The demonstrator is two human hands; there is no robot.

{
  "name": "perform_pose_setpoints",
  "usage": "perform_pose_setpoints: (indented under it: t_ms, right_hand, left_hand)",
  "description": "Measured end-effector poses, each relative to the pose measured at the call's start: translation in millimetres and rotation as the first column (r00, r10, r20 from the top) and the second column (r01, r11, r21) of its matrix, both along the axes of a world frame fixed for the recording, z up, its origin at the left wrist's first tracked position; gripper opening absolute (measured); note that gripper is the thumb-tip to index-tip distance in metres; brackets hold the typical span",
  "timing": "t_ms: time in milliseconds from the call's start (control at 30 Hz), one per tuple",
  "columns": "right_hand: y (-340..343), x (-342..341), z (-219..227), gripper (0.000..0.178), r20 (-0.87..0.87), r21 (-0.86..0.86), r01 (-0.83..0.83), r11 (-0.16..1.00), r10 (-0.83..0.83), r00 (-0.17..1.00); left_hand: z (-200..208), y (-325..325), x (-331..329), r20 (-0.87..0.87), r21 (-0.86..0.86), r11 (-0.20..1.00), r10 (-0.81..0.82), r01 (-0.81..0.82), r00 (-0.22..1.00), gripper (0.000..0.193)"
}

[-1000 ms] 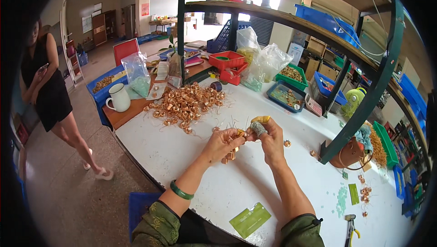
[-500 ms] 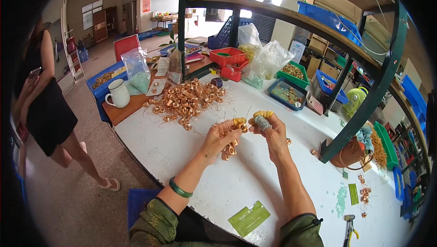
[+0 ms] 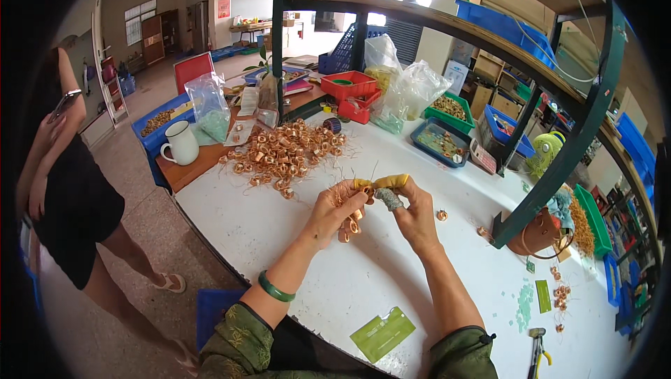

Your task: Assemble small metallic and plastic components by hand at a workbench.

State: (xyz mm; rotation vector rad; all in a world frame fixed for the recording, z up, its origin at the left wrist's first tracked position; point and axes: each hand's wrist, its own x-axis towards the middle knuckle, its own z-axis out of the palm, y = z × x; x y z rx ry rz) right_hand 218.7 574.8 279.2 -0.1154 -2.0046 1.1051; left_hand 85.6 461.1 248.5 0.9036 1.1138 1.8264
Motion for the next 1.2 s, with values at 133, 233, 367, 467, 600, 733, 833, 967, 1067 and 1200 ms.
perform_pose_setpoints:
  t_ms: [133,233,367,467,600,733,833,967,1067,1200]
  right_hand:
    - [2.5,1.4,-2.9,0.029,-0.002,0.167,0.085,0.982,-0.086,0.996]
    - [3.6,2.0,-4.3,0.032,0.000,0.198,0.124,0.972,-0.127,0.992]
    - [-2.5,3.7,1.3,0.022,-0.008,0.083,0.072,0.994,-0.072,0.997]
    - [-2.3,2.0,-0.7,0.024,-0.020,-0.027,0.034,0.999,-0.035,0.999]
    - [1.6,-0.7,-3.6,0.026,-0.043,-0.189,-0.039,0.981,0.032,0.999]
    - [9.7,-1.8,-6.3,0.027,-0.073,-0.342,-0.138,0.930,0.120,0.990]
    - [14.9,-0.1,-7.2,0.027,-0.069,-0.413,-0.177,0.893,0.163,0.984]
    - [13.3,2.5,-2.5,0.027,-0.055,-0.477,-0.181,0.860,0.176,0.983]
    - [12.0,3.4,-0.1,0.028,-0.043,-0.516,-0.170,0.839,0.173,0.984]
    - [11.7,0.7,-1.1,0.040,-0.082,-0.544,-0.178,0.820,0.159,0.984]
  left_hand:
    - [6.0,-3.8,2.5,-0.045,-0.053,0.998,-0.022,0.020,0.999,0.028]
    - [6.9,-5.0,3.3,-0.078,-0.086,0.995,-0.050,0.043,0.996,0.030]
    - [5.8,-4.8,4.9,-0.117,-0.093,0.995,-0.044,0.033,0.992,0.024]
    - [6.0,-4.7,5.4,-0.129,-0.079,0.996,-0.053,0.043,0.990,0.024]
    - [4.2,-4.8,4.3,-0.132,-0.064,0.996,-0.068,0.060,0.989,0.025]
    - [-0.5,-4.5,0.9,-0.102,-0.065,0.995,-0.088,0.082,0.991,0.029]
    - [-0.7,-3.6,-0.5,-0.138,-0.023,0.995,-0.097,0.095,0.986,0.029]
    - [0.2,-4.2,0.0,-0.152,0.004,0.995,-0.101,0.102,0.983,0.029]
    - [0.0,-4.1,0.4,-0.154,0.017,0.994,-0.103,0.107,0.983,0.029]
    - [-3.1,-0.9,-0.2,-0.166,0.016,0.996,-0.084,0.088,0.983,0.028]
